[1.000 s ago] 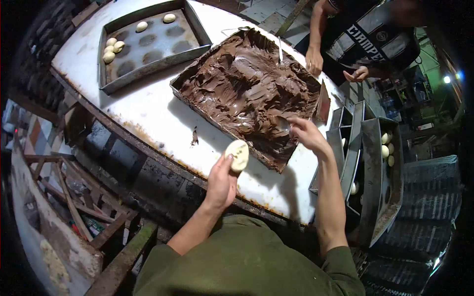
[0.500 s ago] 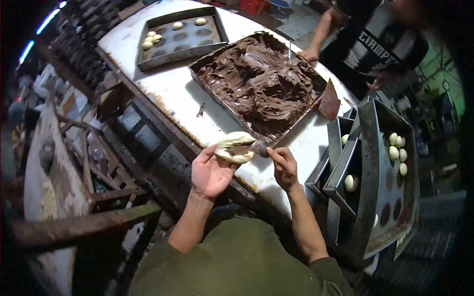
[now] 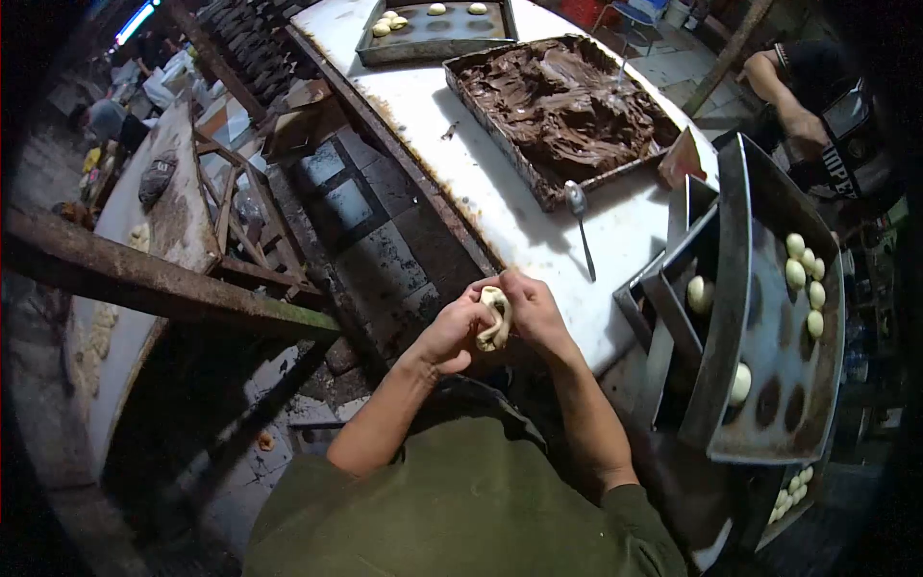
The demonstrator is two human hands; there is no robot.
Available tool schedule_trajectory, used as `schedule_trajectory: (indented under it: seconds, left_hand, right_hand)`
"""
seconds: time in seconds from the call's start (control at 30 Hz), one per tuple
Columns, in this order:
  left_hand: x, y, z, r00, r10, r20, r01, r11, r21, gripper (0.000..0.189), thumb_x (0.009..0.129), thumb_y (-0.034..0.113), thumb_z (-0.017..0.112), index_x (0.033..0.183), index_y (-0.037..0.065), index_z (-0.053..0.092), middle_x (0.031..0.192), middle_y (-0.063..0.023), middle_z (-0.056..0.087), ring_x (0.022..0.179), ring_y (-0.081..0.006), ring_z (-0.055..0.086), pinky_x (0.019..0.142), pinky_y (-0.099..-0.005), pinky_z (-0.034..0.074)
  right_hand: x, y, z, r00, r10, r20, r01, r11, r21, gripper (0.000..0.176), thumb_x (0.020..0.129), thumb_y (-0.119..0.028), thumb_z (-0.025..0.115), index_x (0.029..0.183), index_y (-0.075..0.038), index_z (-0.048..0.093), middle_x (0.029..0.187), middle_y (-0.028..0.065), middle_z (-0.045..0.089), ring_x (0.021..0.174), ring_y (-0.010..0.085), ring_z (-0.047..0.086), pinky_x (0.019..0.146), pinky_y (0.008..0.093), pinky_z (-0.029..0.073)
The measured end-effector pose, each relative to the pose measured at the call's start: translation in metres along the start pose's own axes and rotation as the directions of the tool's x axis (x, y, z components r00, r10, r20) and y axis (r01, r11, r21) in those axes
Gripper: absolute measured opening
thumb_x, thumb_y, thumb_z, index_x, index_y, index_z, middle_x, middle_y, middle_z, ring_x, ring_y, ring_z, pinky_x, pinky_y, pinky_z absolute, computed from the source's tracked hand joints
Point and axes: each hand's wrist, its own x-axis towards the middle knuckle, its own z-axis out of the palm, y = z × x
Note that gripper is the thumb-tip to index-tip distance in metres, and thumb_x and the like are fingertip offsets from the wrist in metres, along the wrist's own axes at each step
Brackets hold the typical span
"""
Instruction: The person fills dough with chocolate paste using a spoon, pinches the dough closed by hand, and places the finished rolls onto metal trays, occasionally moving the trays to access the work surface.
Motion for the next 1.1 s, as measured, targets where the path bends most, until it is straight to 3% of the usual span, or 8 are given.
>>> schedule_trajectory:
  seconds: [0.1, 0.27, 0.4, 0.57, 0.7, 0.9, 1.03, 1.1]
  left_hand:
    - [-0.012, -0.009, -0.005, 0.944, -0.015, -0.329, -0.04, 0.986, -0.16, 0.043, 0.078, -0.002, 0.039, 0.12, 0.006, 0.037, 0.097, -0.0092, 0.051, 0.075, -0.0188, 0.054, 0.057, -0.0299, 0.049]
    - [-0.042, -0.016, 0.015, 0.982, -0.179, 0.057, 0.187, 0.93, -0.317, 0.037, 0.088, 0.003, 0.037, 0.125, 0.003, 0.04, 0.112, -0.0122, 0.051, 0.095, -0.0174, 0.052, 0.069, -0.0268, 0.047]
    - [-0.059, -0.038, 0.031, 0.967, -0.126, 0.223, 0.007, 0.883, 0.469, 0.03, 0.088, 0.006, 0.051, 0.117, 0.002, 0.048, 0.102, -0.0055, 0.056, 0.094, -0.0115, 0.053, 0.083, -0.025, 0.045]
    - [-0.05, -0.099, 0.061, 0.874, -0.247, 0.419, -0.053, 0.808, 0.587, 0.028, 0.091, 0.025, 0.052, 0.107, 0.002, 0.048, 0.096, -0.004, 0.054, 0.086, -0.0078, 0.053, 0.073, -0.0209, 0.047]
    - [-0.048, -0.172, 0.113, 0.932, -0.149, 0.331, 0.048, 0.955, 0.294, 0.033, 0.091, 0.03, 0.051, 0.107, 0.002, 0.045, 0.097, -0.0054, 0.053, 0.087, -0.0112, 0.053, 0.074, -0.0267, 0.047]
    - [-0.037, -0.332, 0.2, 0.934, -0.259, 0.245, 0.169, 0.927, 0.336, 0.033, 0.084, 0.009, 0.059, 0.111, 0.003, 0.04, 0.089, -0.0091, 0.052, 0.08, -0.0176, 0.054, 0.063, -0.0299, 0.048]
    - [0.027, -0.46, 0.236, 0.692, 0.104, 0.714, -0.712, 0.256, 0.653, 0.047, 0.084, 0.021, 0.061, 0.119, 0.001, 0.038, 0.106, -0.0177, 0.045, 0.093, -0.0294, 0.05, 0.082, -0.0414, 0.044]
    - [0.071, -0.514, 0.225, 0.597, -0.302, 0.743, -0.794, -0.09, 0.601, 0.055, 0.086, 0.029, 0.057, 0.129, 0.003, 0.034, 0.125, -0.0226, 0.037, 0.11, -0.0368, 0.042, 0.094, -0.0464, 0.036]
  right_hand:
    - [-0.041, -0.012, 0.025, 0.785, -0.619, -0.012, 0.434, 0.564, -0.702, 0.026, 0.079, -0.017, 0.064, 0.099, -0.001, 0.062, 0.09, 0.0104, 0.056, 0.086, 0.0232, 0.055, 0.078, 0.0327, 0.045]
    - [-0.102, -0.011, 0.045, 0.697, -0.705, 0.13, 0.314, 0.137, -0.939, 0.032, 0.072, -0.014, 0.068, 0.101, -0.005, 0.058, 0.091, 0.0064, 0.056, 0.084, 0.025, 0.055, 0.071, 0.0343, 0.047]
    - [-0.157, -0.036, 0.047, 0.917, -0.341, -0.207, 0.115, 0.723, -0.681, 0.023, 0.083, -0.007, 0.057, 0.105, -0.003, 0.052, 0.089, 0.0183, 0.059, 0.081, 0.0331, 0.06, 0.066, 0.0362, 0.048]
    - [-0.228, -0.018, 0.018, 0.834, -0.071, -0.547, 0.008, 0.993, -0.117, 0.015, 0.083, -0.001, 0.052, 0.098, 0.002, 0.054, 0.087, 0.0092, 0.06, 0.079, 0.0131, 0.058, 0.067, 0.0238, 0.048]
    - [-0.291, -0.003, 0.026, 0.56, -0.652, -0.511, -0.012, 0.611, -0.792, 0.032, 0.076, 0.005, 0.05, 0.108, 0.002, 0.054, 0.109, 0.0166, 0.048, 0.097, 0.0254, 0.053, 0.08, 0.0316, 0.045]
    - [-0.426, 0.079, -0.009, 0.399, -0.67, -0.626, -0.521, 0.396, -0.756, 0.018, 0.067, 0.005, 0.052, 0.084, 0.003, 0.057, 0.119, 0.0193, 0.037, 0.112, 0.0388, 0.03, 0.094, 0.0454, 0.028]
    - [-0.525, 0.171, -0.085, 0.003, -0.374, -0.927, -0.385, 0.856, -0.346, 0.029, 0.071, 0.008, 0.047, 0.1, 0.007, 0.051, 0.126, 0.0296, 0.032, 0.12, 0.042, 0.031, 0.102, 0.0461, 0.026]
    - [-0.553, 0.208, -0.149, -0.193, -0.222, -0.956, -0.724, 0.69, -0.014, 0.043, 0.09, -0.008, 0.045, 0.13, 0.005, 0.032, 0.132, 0.0196, 0.033, 0.117, 0.0284, 0.037, 0.097, 0.0368, 0.034]
